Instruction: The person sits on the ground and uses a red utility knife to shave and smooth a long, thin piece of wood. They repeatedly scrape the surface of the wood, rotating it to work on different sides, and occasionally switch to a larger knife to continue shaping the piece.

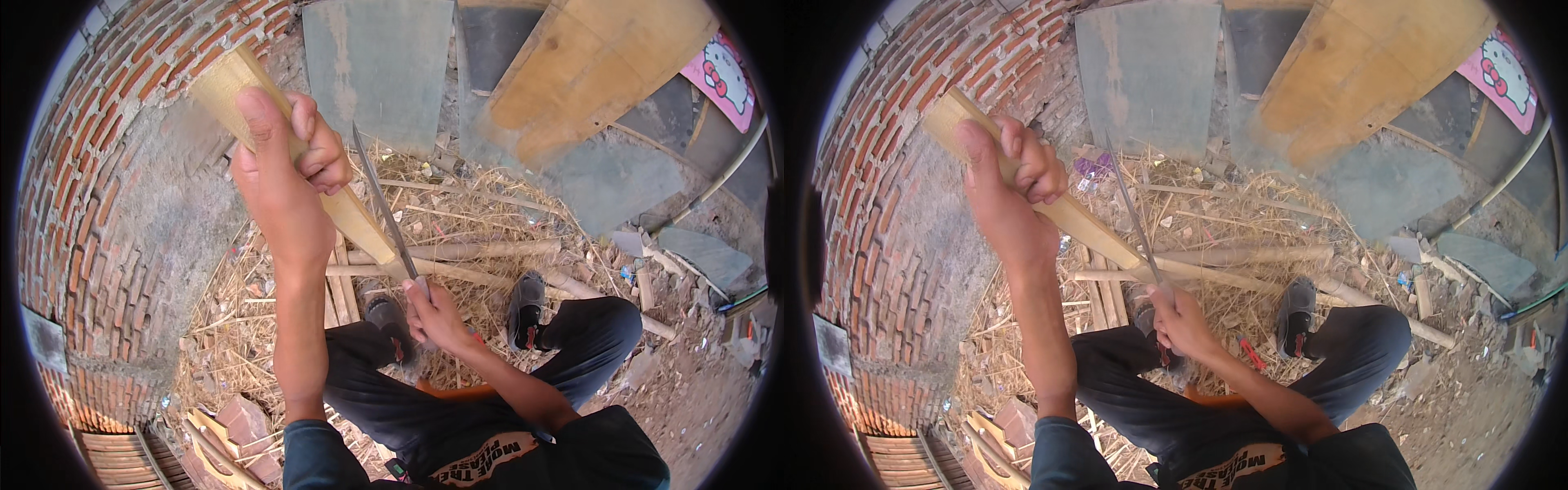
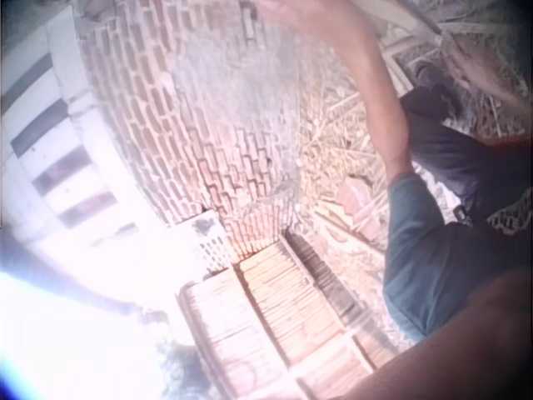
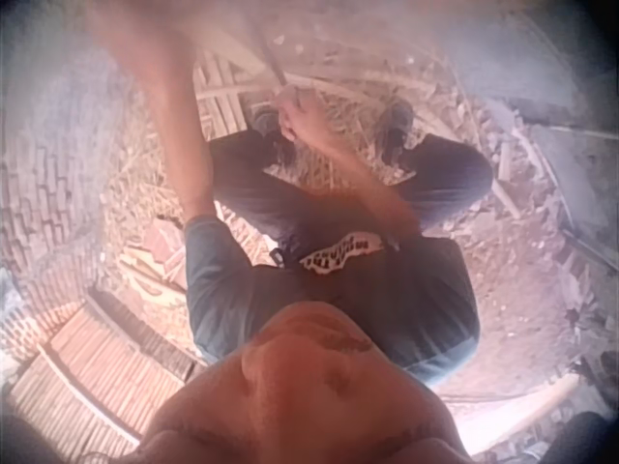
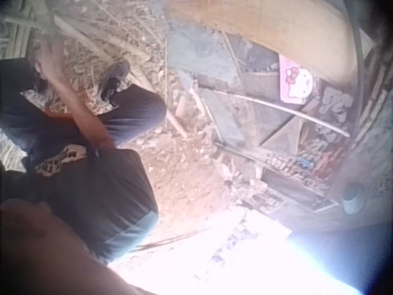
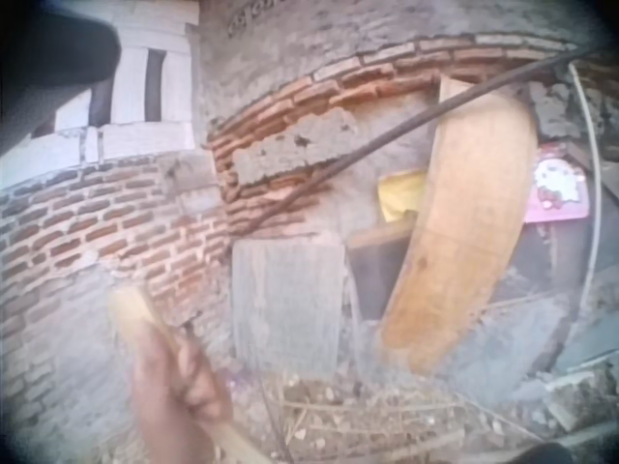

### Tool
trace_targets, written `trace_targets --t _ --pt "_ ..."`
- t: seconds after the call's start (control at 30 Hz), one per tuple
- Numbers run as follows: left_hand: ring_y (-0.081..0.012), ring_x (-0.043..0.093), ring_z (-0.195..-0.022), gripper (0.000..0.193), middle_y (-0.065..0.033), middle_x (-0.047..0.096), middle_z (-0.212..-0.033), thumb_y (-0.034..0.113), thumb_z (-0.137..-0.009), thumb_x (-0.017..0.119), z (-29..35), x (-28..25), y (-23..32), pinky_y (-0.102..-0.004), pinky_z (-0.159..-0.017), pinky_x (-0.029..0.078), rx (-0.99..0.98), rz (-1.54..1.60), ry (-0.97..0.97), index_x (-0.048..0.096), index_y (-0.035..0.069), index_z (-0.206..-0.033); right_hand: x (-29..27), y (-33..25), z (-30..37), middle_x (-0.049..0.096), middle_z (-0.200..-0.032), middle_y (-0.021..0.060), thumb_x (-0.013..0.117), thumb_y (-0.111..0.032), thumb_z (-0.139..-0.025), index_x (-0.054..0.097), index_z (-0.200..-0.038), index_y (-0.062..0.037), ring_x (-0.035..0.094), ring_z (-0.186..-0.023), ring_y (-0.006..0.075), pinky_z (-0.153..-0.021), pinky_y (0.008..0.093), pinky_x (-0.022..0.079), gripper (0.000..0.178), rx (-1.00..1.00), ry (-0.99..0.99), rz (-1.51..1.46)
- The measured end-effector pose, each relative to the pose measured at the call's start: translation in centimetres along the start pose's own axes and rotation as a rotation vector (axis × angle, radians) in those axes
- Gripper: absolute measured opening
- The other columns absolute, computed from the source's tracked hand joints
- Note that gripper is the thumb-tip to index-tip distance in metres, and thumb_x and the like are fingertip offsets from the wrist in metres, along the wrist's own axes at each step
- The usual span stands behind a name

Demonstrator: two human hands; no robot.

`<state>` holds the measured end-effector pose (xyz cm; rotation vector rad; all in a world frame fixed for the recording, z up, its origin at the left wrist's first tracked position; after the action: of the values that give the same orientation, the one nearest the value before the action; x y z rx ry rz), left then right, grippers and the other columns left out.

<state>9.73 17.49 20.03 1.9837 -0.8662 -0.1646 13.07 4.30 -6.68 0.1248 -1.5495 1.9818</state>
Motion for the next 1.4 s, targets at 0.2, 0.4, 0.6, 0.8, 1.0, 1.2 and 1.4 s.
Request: trace_targets --t 0.2,0.4,0.6,0.8,1.0,1.2,1.4 --pt "-0.0061 0.024 -0.051 0.06 0.0047 0.031 -0.062 0.067 -0.112 0.045 0.4 0.8 -0.1 -0.026 -0.048 0.019 -0.011 0.034 -0.071 0.046 0.011 -0.089 -4.0 6.4 0.2 0.038 -0.065 -0.0018 0.05 -0.049 -0.115 0.046 -0.1 -0.0096 0.037 -0.046 0.0104 -0.043 0.0286 0.034 0.042 0.224 0.11 -0.164" --pt "-0.0072 0.022 -0.052 0.055 0.0052 0.029 -0.064 0.062 -0.114 0.041 -0.1 0.6 -0.3 -0.0275 -0.048 0.019 -0.013 0.038 -0.134 0.044 0.014 -0.089 -1.5 0.4 1.9 0.037 -0.062 -0.0013 0.042 -0.057 -0.115 0.046 -0.101 -0.0103 0.037 -0.044 0.0118 -0.041 0.028 0.033 0.049 0.113 -0.016 -0.289" --pt "-0.0072 0.023 -0.053 0.056 0.0057 0.028 -0.065 0.065 -0.113 0.042 -0.3 0.3 -0.2 -0.0267 -0.049 0.02 -0.003 0.006 -0.063 0.045 0.014 -0.089 0.8 -5.6 3.6 0.038 -0.06 -0.0005 0.042 -0.06 -0.114 0.046 -0.099 -0.01 0.04 -0.042 0.0125 -0.04 0.028 0.034 0.052 -0.151 -0.058 -0.287" --pt "-0.007 0.023 -0.053 0.058 0.0054 0.029 -0.065 0.067 -0.112 0.044 -0.1 0.6 -0.5 -0.0262 -0.05 0.02 -0.028 -0.013 -0.042 0.045 0.014 -0.089 0.8 -3.5 2.1 0.038 -0.06 -0.0002 0.042 -0.059 -0.114 0.046 -0.098 -0.0101 0.039 -0.042 0.012 -0.04 0.0279 0.033 0.052 0.079 -0.061 -0.208" --pt "-0.0068 0.024 -0.052 0.058 0.0052 0.028 -0.064 0.066 -0.112 0.044 0.3 1.2 0.0 -0.0268 -0.049 0.02 -0.001 -0.015 -0.054 0.046 0.013 -0.089 0.5 -7.4 3.9 0.039 -0.06 0.0006 0.043 -0.057 -0.115 0.047 -0.098 -0.0097 0.039 -0.042 0.0119 -0.039 0.0286 0.033 0.05 -0.154 -0.026 -0.324" --pt "-0.0069 0.023 -0.052 0.057 0.0055 0.028 -0.065 0.065 -0.112 0.044 0.1 0.7 -0.3 -0.0272 -0.049 0.02 0.002 -0.019 -0.009 0.045 0.014 -0.089 0.2 -6.0 3.0 0.04 -0.06 0.0004 0.047 -0.055 -0.114 0.049 -0.099 -0.0084 0.041 -0.043 0.0106 -0.041 0.0281 0.034 0.049 -0.103 0.018 -0.27" --pt "-0.0071 0.022 -0.053 0.057 0.0062 0.027 -0.065 0.066 -0.112 0.044 0.3 0.2 0.3 -0.0274 -0.05 0.02 -0.01 0.003 -0.056 0.044 0.014 -0.088 0.3 -4.1 1.7 0.038 -0.061 -0.0006 0.046 -0.059 -0.114 0.048 -0.099 -0.0101 0.04 -0.044 0.0118 -0.043 0.0288 0.033 0.051 0.066 -0.114 -0.061"
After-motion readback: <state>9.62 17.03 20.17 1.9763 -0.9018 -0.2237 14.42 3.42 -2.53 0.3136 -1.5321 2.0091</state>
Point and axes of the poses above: each hand's wrist, its own z-axis away from the middle knuckle, its own x-axis out of the palm, y = z × x, the point moved 4 cm from there along -z, towards the middle knuckle
